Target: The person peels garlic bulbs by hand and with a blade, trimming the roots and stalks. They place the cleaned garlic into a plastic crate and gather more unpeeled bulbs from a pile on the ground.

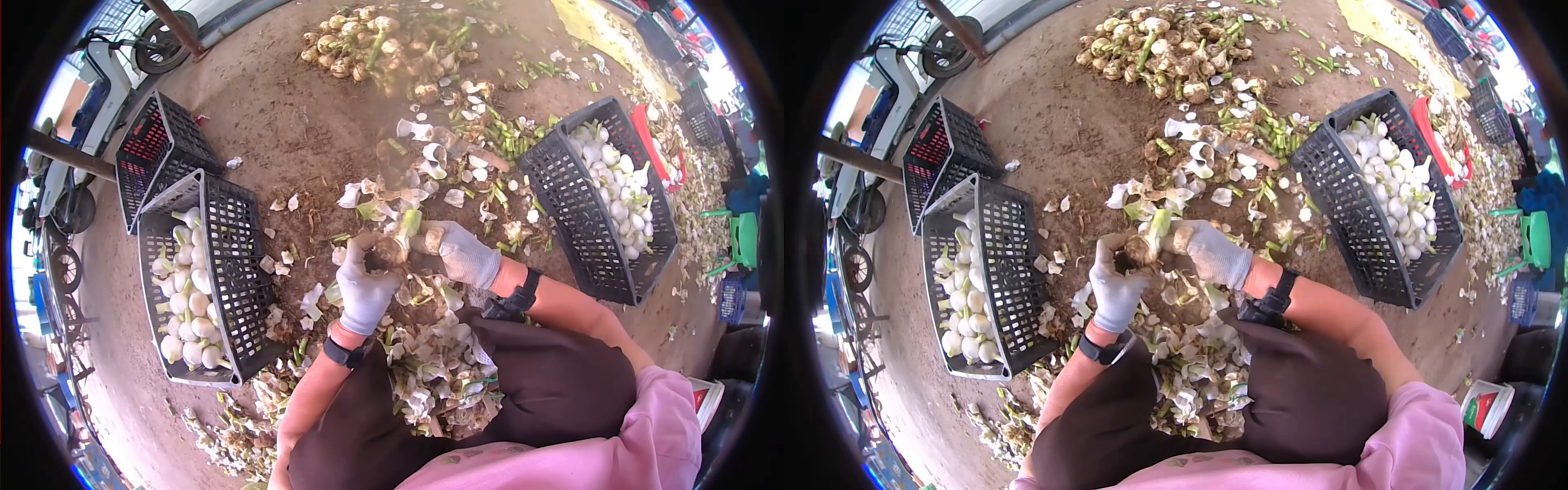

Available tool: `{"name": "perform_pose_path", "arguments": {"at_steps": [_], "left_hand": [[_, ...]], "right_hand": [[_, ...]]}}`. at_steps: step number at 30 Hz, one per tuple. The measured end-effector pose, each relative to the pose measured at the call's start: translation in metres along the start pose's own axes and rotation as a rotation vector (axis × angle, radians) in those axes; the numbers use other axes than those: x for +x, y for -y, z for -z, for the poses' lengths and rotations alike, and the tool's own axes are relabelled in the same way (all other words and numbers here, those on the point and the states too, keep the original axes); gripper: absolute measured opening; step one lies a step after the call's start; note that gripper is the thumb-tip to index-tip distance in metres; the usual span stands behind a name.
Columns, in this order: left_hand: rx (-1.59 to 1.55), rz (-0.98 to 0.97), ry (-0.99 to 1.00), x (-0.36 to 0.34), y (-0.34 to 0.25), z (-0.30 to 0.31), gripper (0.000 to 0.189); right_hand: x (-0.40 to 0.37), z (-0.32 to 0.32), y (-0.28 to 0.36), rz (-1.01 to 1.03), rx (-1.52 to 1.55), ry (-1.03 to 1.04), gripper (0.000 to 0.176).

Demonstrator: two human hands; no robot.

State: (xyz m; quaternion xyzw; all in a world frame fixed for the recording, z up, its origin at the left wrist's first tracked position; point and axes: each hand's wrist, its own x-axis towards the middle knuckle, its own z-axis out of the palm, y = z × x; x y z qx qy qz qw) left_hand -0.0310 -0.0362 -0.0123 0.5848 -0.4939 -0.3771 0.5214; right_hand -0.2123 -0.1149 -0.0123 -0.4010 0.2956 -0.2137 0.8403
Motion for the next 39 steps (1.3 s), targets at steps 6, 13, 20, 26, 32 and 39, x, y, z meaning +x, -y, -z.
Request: {"name": "perform_pose_path", "arguments": {"at_steps": [6, 13, 20, 26, 32, 39], "left_hand": [[0.187, -0.199, -0.057, 0.002, 0.005, 0.001, 0.050], [-1.196, 0.646, 0.438, 0.013, -0.010, 0.013, 0.042], [-0.357, 0.295, 0.100, 0.006, 0.020, -0.014, 0.039], [-0.616, 0.473, 0.215, 0.016, 0.015, 0.013, 0.038], [0.531, -0.186, -0.061, 0.014, -0.007, 0.008, 0.029], [0.296, -0.349, 0.325, 0.009, -0.006, 0.006, 0.024]], "right_hand": [[0.013, 0.002, -0.008, 0.271, -0.178, -0.042, 0.013], [0.020, 0.017, -0.010, 0.609, -0.697, -0.087, 0.009], [0.023, 0.009, -0.016, 0.314, -0.255, -0.054, 0.023], [0.022, 0.026, -0.017, 0.328, -0.425, 0.079, 0.023], [0.012, 0.019, -0.019, 0.213, -0.512, -0.094, 0.027], [0.042, 0.034, 0.018, 0.617, -1.707, -0.359, 0.026]]}}
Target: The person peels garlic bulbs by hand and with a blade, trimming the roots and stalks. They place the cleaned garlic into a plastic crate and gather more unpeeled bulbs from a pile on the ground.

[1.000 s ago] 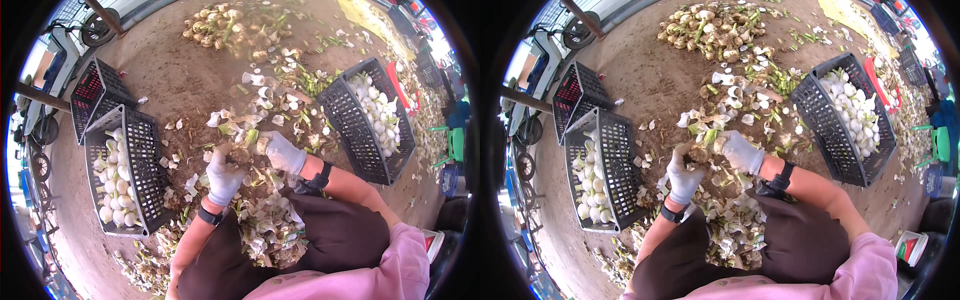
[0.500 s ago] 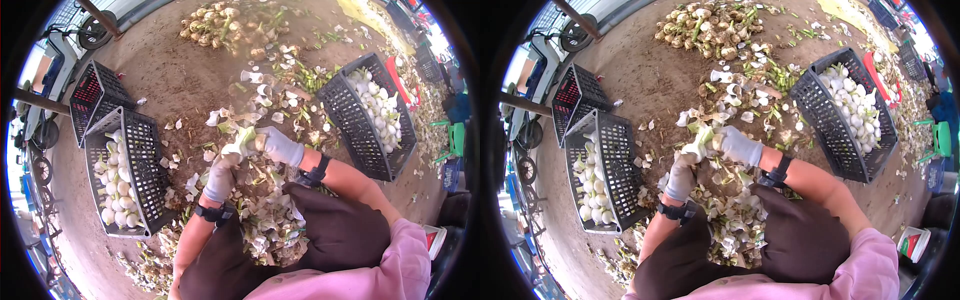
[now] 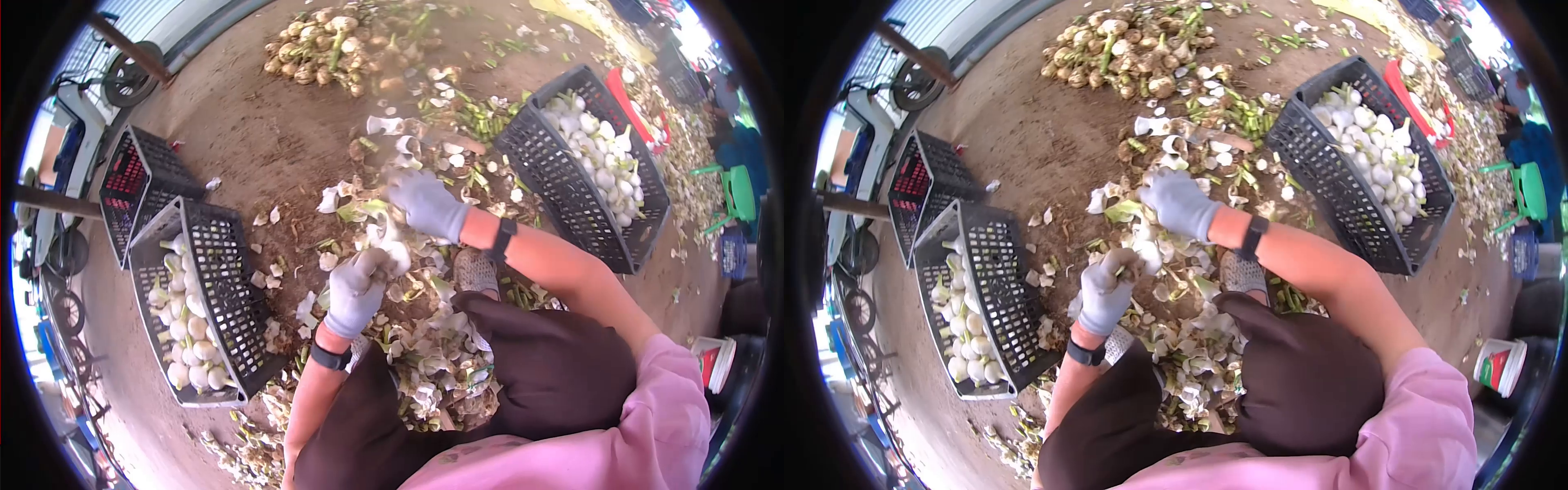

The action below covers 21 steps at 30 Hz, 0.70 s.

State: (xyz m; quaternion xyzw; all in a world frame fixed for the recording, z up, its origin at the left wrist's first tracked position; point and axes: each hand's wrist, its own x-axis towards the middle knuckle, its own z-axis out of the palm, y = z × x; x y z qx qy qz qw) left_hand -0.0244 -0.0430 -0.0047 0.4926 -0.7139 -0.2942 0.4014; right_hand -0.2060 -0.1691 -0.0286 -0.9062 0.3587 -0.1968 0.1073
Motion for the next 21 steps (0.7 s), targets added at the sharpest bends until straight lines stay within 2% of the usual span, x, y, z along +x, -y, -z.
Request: {"name": "perform_pose_path", "arguments": {"at_steps": [2, 3, 4, 5, 6, 7, 8, 9, 10, 12, 14, 15, 17, 18, 20, 21], "left_hand": [[-0.155, -0.121, -0.035, 0.001, -0.002, 0.004, 0.026], [-0.252, -0.047, -0.027, -0.003, -0.004, 0.011, 0.027], [-0.431, 0.050, -0.119, -0.004, 0.000, 0.013, 0.027], [-0.609, 0.148, -0.214, -0.006, 0.007, 0.014, 0.027], [-0.788, 0.247, -0.315, -0.009, 0.012, 0.016, 0.027], [-0.943, 0.291, -0.398, -0.009, 0.013, 0.018, 0.027], [-1.012, 0.364, -0.456, -0.012, 0.014, 0.020, 0.026], [-1.085, 0.439, -0.508, -0.013, 0.015, 0.019, 0.025], [-1.161, 0.513, -0.557, -0.011, 0.013, 0.018, 0.024], [-1.093, 0.559, -0.495, -0.008, 0.011, 0.012, 0.019], [-1.035, 0.565, -0.414, -0.008, 0.015, 0.003, 0.018], [-0.919, 0.436, -0.374, -0.001, 0.002, -0.002, 0.018], [-0.929, 0.401, -0.245, 0.000, 0.007, -0.010, 0.031], [-0.895, 0.388, -0.204, 0.004, 0.001, -0.009, 0.038], [-0.807, 0.425, -0.331, 0.011, -0.012, -0.006, 0.047], [-0.770, 0.456, -0.362, 0.009, -0.004, 0.000, 0.046]], "right_hand": [[0.004, -0.009, -0.038, -0.101, 0.132, 0.033, 0.022], [0.001, -0.012, -0.050, -0.142, 0.205, 0.051, 0.020], [-0.007, 0.003, -0.055, -0.116, 0.183, 0.040, 0.020], [-0.017, 0.012, -0.065, -0.305, 0.137, 0.260, 0.028], [-0.030, 0.015, -0.070, -0.434, 0.168, 0.364, 0.032], [-0.042, 0.025, -0.071, -0.446, 0.136, 0.626, 0.032], [-0.063, 0.027, -0.070, -0.480, 0.368, 0.688, 0.034], [-0.086, 0.023, -0.074, -0.397, 0.171, 0.757, 0.044], [-0.077, 0.049, -0.047, -0.575, 0.044, 0.917, 0.071], [-0.075, 0.055, -0.023, -0.551, -0.081, 0.712, 0.090], [-0.065, 0.038, -0.009, -0.072, 0.348, 0.125, 0.103], [-0.057, 0.033, 0.012, -0.112, 0.765, 0.078, 0.096], [-0.047, 0.038, 0.026, -0.113, 1.065, 0.075, 0.083], [-0.039, 0.045, 0.020, -0.081, 0.947, 0.122, 0.077], [-0.040, 0.075, 0.018, -0.261, 1.340, 0.067, 0.050], [-0.041, 0.092, 0.003, -0.273, 1.541, 0.001, 0.061]]}}
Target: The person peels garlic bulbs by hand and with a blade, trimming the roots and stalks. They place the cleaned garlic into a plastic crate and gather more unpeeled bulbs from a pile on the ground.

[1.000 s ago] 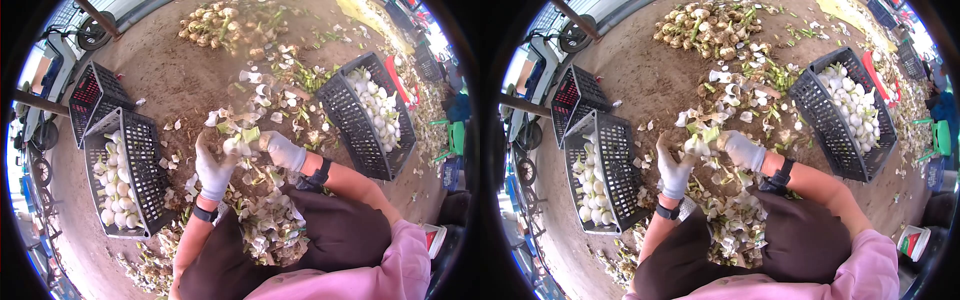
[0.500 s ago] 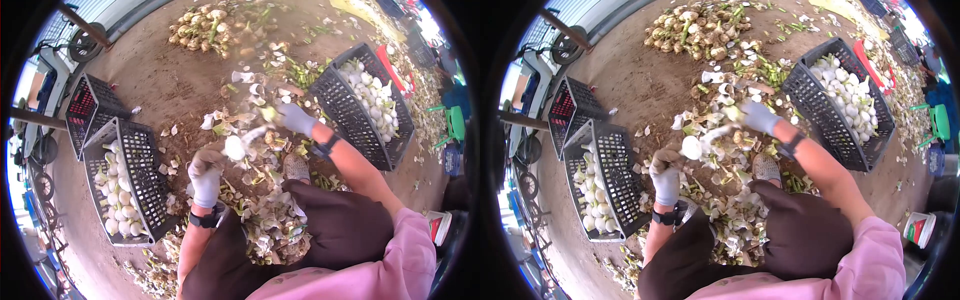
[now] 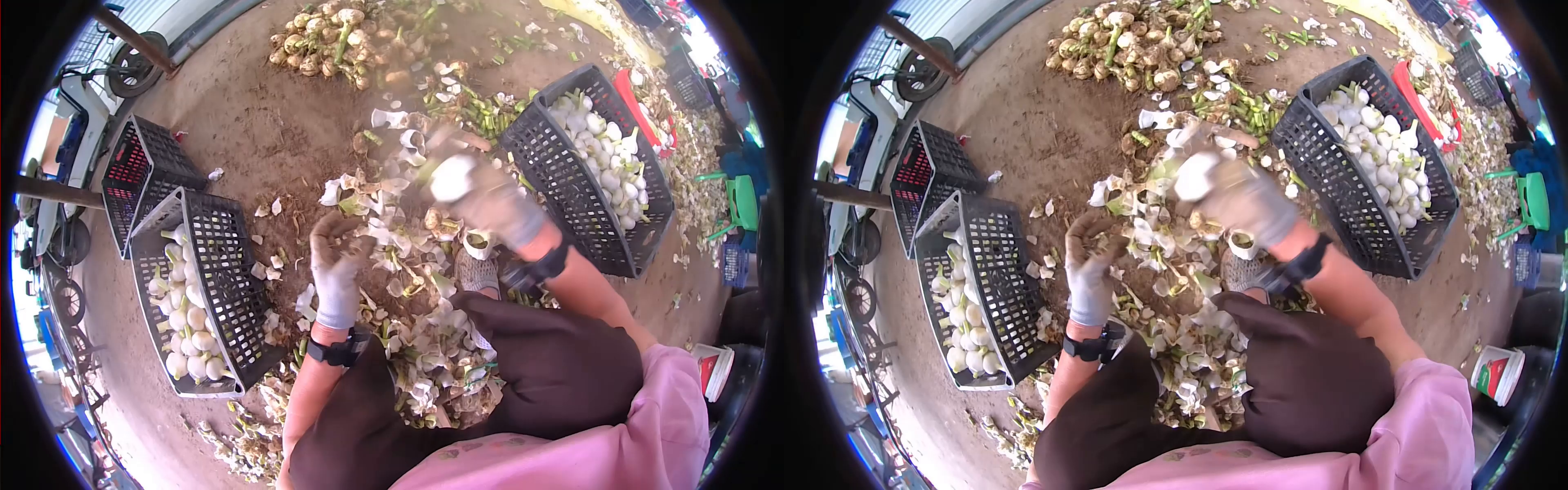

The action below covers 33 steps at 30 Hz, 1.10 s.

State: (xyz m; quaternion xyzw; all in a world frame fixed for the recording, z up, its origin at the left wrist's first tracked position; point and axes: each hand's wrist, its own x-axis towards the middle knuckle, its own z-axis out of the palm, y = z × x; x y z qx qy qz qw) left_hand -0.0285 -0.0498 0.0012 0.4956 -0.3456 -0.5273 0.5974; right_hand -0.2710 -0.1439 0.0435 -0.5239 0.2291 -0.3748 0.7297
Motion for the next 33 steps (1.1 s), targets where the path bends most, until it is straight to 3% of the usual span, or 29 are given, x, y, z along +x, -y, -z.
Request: {"name": "perform_pose_path", "arguments": {"at_steps": [2, 3, 4, 6, 7, 8, 9, 11, 13, 14, 16, 17, 18, 19, 21, 23, 26, 29, 31, 33], "left_hand": [[-0.081, 0.089, -0.116, 0.001, 0.012, 0.016, 0.043], [-0.076, 0.099, -0.156, 0.002, 0.024, 0.021, 0.042], [-0.028, 0.101, -0.136, 0.004, 0.036, 0.023, 0.042], [0.074, 0.103, -0.091, 0.008, 0.052, 0.024, 0.041], [0.099, 0.102, -0.064, 0.007, 0.048, 0.018, 0.040], [0.128, 0.103, -0.040, 0.004, 0.039, 0.010, 0.040], [0.161, 0.107, -0.016, 0.001, 0.034, 0.007, 0.040], [0.219, 0.126, 0.036, -0.001, 0.038, 0.014, 0.047], [0.252, 0.156, 0.073, -0.003, 0.037, 0.019, 0.052], [0.326, 0.138, 0.090, -0.002, 0.041, 0.022, 0.065], [0.373, -0.008, 0.076, 0.001, 0.046, 0.020, 0.071], [0.392, -0.084, 0.066, 0.003, 0.048, 0.018, 0.075], [0.007, 0.099, 0.105, 0.001, 0.036, 0.012, 0.080], [-0.002, 0.096, 0.129, 0.002, 0.037, 0.010, 0.081], [-0.010, 0.080, 0.181, 0.005, 0.034, 0.007, 0.083], [-0.011, 0.100, 0.137, 0.005, 0.030, 0.008, 0.071], [-0.066, 0.132, 0.050, -0.004, 0.019, 0.009, 0.051], [0.562, -0.151, 0.003, -0.002, 0.034, 0.021, 0.050], [0.646, -0.169, -0.022, -0.008, 0.022, 0.009, 0.051], [0.730, -0.241, -0.024, -0.011, 0.016, 0.002, 0.053]], "right_hand": [[-0.009, 0.041, 0.029, 0.188, 0.816, 0.263, 0.084], [-0.013, 0.055, 0.035, 0.235, 0.939, 0.358, 0.096], [-0.011, 0.061, 0.030, 0.184, 0.796, 0.315, 0.087], [-0.009, 0.071, -0.014, 0.002, 0.173, -0.056, 0.066], [-0.003, 0.073, -0.036, -0.183, -0.523, -0.072, 0.054], [0.000, 0.056, -0.053, -0.279, -0.654, -0.031, 0.060], [0.005, 0.058, -0.087, 0.015, -1.068, 0.168, 0.058], [0.009, 0.072, -0.143, 0.008, -1.394, 0.301, 0.053], [0.015, 0.067, -0.147, -0.197, -1.290, 0.280, 0.048], [0.016, 0.064, -0.149, -0.335, -0.907, 0.108, 0.043], [0.017, 0.035, -0.124, -0.568, -0.129, -0.219, 0.036], [0.019, 0.029, -0.123, -0.597, 0.190, -0.112, 0.034], [0.018, 0.026, -0.125, -0.618, 0.508, -0.003, 0.033], [0.017, 0.023, -0.127, -0.627, 0.826, 0.107, 0.034], [0.019, -0.011, -0.113, -0.605, 0.805, -0.021, 0.031], [0.022, -0.024, -0.108, -0.639, 0.877, 0.145, 0.028], [0.025, -0.036, -0.098, -0.584, 0.667, 0.183, 0.028], [0.021, -0.041, -0.090, -0.418, 0.197, 0.044, 0.029], [0.022, -0.042, -0.097, -0.312, 0.136, 0.090, 0.027], [0.025, -0.055, -0.105, -0.237, 0.286, 0.031, 0.025]]}}
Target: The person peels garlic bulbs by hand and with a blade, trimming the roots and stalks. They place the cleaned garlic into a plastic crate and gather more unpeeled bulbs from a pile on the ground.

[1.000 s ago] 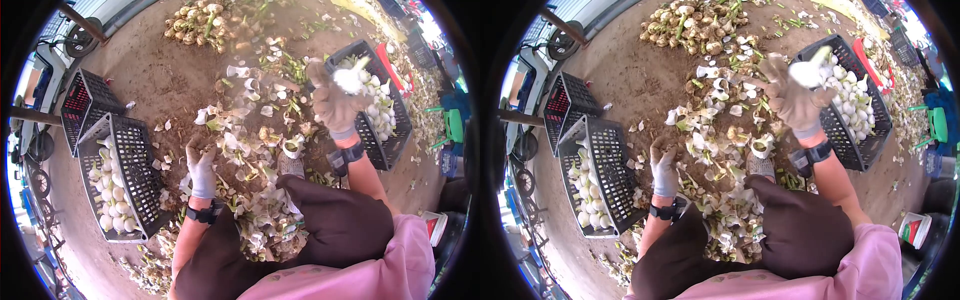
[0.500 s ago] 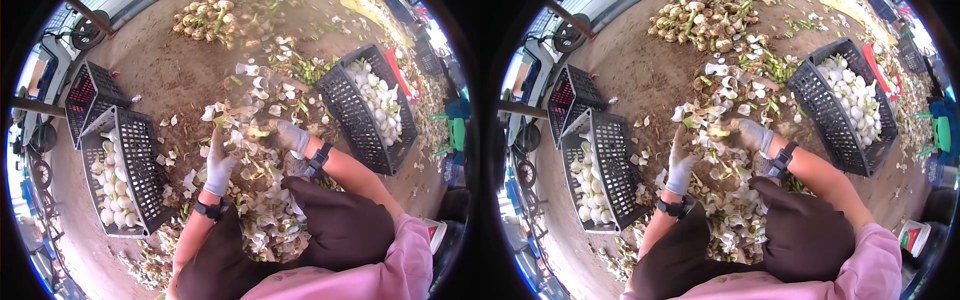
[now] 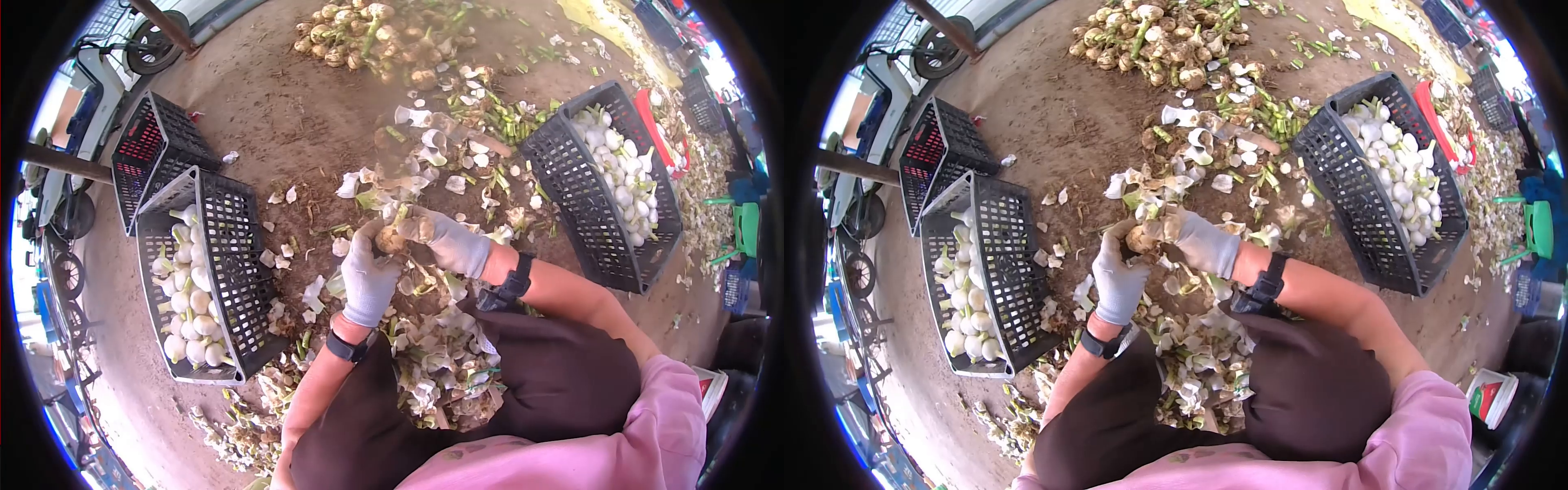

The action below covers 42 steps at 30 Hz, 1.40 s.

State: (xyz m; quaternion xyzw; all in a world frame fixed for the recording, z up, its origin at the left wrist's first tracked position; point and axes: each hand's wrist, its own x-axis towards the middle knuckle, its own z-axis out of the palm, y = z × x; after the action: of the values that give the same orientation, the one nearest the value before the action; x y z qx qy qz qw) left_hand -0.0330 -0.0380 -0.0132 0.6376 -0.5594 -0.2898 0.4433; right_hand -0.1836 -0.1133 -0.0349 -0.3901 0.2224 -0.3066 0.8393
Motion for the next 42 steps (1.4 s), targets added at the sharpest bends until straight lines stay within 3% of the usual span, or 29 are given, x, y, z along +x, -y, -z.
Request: {"name": "perform_pose_path", "arguments": {"at_steps": [4, 7, 9, 11, 13, 16, 17, 20, 22, 23, 26, 27, 29, 31, 32, 34, 36, 37, 40, 41, 42], "left_hand": [[0.089, -0.167, -0.055, 0.000, -0.003, 0.004, 0.055], [0.106, -0.167, -0.039, -0.002, 0.003, 0.005, 0.057], [0.019, -0.034, -0.007, -0.003, -0.001, 0.007, 0.057], [-0.096, 0.055, 0.030, -0.002, -0.001, 0.005, 0.051], [-0.235, 0.103, 0.065, -0.001, 0.006, 0.003, 0.042], [-1.406, 0.655, 0.407, 0.009, 0.010, 0.014, 0.039], [-1.447, 0.773, 0.376, 0.008, 0.005, 0.014, 0.039], [-1.402, 0.708, 0.387, 0.007, 0.004, 0.012, 0.043], [-0.975, 0.577, 0.317, 0.003, 0.018, 0.004, 0.044], [-0.903, 0.571, 0.335, 0.001, 0.027, 0.003, 0.043], [-0.969, 0.676, 0.500, 0.004, 0.032, 0.013, 0.037], [-0.846, 0.578, 0.357, 0.005, 0.034, 0.011, 0.035], [-0.593, 0.377, 0.084, 0.008, 0.040, 0.003, 0.033], [-0.083, -0.007, -0.119, 0.011, 0.023, 0.009, 0.039], [-0.093, -0.023, -0.170, 0.010, 0.011, 0.011, 0.043], [0.255, -0.033, -0.092, 0.011, -0.016, 0.019, 0.038], [0.262, -0.167, 0.027, 0.011, 0.020, 0.010, 0.031], [0.375, -0.140, 0.084, 0.011, 0.018, 0.007, 0.027], [0.165, -0.295, 0.195, 0.007, 0.002, 0.014, 0.029], [0.093, -0.272, 0.244, 0.006, 0.000, 0.016, 0.032], [0.000, -0.305, 0.249, 0.007, -0.001, 0.016, 0.036]], "right_hand": [[-0.001, -0.014, 0.003, -0.087, 0.259, -0.009, 0.026], [-0.002, -0.004, 0.001, -0.124, 0.189, -0.022, 0.021], [-0.009, 0.006, 0.011, -0.214, -0.179, -0.045, 0.017], [-0.012, 0.006, 0.018, -0.238, -0.252, -0.103, 0.014], [-0.014, -0.001, 0.022, -0.200, -0.027, -0.185, 0.012], [-0.006, 0.018, 0.018, 0.450, -1.020, -0.075, 0.018], [-0.005, 0.024, 0.015, 0.554, -1.115, -0.061, 0.020], [-0.001, 0.013, 0.010, 0.599, -0.876, -0.141, 0.018], [-0.005, 0.010, 0.007, 0.231, -0.609, -0.102, 0.019], [-0.006, 0.010, 0.007, 0.050, -0.471, -0.082, 0.019], [-0.001, 0.022, 0.006, 0.096, -0.406, 0.006, 0.020], [-0.002, 0.019, 0.011, 0.179, -0.454, 0.070, 0.020], [-0.006, 0.015, 0.015, 0.024, -0.362, -0.024, 0.020], [-0.011, 0.012, 0.022, -0.034, -0.418, -0.059, 0.019], [-0.013, 0.010, 0.025, -0.014, -0.516, -0.048, 0.019], [-0.014, 0.009, 0.025, 0.050, -0.720, -0.045, 0.019], [-0.009, 0.011, 0.019, 0.143, -0.935, -0.066, 0.021], [-0.001, 0.013, 0.015, 0.527, -1.313, -0.106, 0.025], [0.013, 0.030, 0.029, 0.643, -1.730, -0.142, 0.030], [0.020, 0.031, 0.035, 0.453, -1.748, -0.117, 0.032], [0.023, 0.039, 0.040, 0.445, -1.754, -0.140, 0.032]]}}
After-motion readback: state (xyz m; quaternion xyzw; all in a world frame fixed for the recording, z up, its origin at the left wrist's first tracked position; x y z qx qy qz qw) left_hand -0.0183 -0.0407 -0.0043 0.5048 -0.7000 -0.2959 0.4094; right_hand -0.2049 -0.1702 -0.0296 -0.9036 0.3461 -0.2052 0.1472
